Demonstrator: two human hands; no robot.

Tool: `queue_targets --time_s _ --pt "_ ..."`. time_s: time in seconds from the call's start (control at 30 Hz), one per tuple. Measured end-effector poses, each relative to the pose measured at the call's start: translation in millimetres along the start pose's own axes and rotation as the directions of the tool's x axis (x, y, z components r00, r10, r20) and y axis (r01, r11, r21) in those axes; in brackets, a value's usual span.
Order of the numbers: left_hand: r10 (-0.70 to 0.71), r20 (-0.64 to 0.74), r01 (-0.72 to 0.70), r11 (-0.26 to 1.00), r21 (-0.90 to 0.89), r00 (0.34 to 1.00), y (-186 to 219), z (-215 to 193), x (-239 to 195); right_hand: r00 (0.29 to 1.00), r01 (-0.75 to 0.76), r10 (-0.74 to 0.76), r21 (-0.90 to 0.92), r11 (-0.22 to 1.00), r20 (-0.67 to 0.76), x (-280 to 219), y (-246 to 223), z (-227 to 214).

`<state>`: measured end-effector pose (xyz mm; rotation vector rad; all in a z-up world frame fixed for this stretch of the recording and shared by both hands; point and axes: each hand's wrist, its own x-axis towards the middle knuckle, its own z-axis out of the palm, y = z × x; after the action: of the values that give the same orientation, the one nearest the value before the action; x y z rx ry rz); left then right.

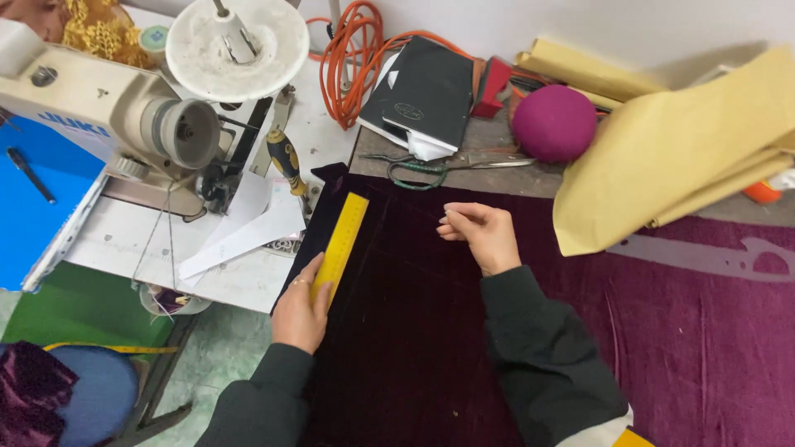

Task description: Measuring and cutting purple velvet fabric using a ruler and tailor scissors on a work table.

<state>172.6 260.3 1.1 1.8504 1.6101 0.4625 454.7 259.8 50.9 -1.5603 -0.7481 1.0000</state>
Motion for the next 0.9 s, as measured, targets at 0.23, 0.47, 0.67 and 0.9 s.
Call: queue_targets --time_s 0.23,0.47,0.67,0.9 --pt "-0.081 0.077 0.077 0.996 0.050 0.994 21.3 18.4 37.5 0.983 -0.159 0.159 -0.006 0.987 0.094 63.4 31.2 29.1" --pt "-0.074 0.113 0.067 0.996 0.058 0.991 22.9 26.9 47.6 0.969 -0.219 0.227 -0.090 0.972 0.101 93.2 62.8 41.9" --pt "-0.080 0.133 0.073 0.996 0.053 0.988 23.6 25.4 49.5 0.963 -0.229 0.246 -0.148 0.962 0.107 98.8 69.5 47.6" --pt "-0.073 0.140 0.066 0.997 0.050 0.988 24.0 24.8 50.5 0.965 -0.205 0.230 -0.178 0.962 0.130 104.1 79.4 51.2"
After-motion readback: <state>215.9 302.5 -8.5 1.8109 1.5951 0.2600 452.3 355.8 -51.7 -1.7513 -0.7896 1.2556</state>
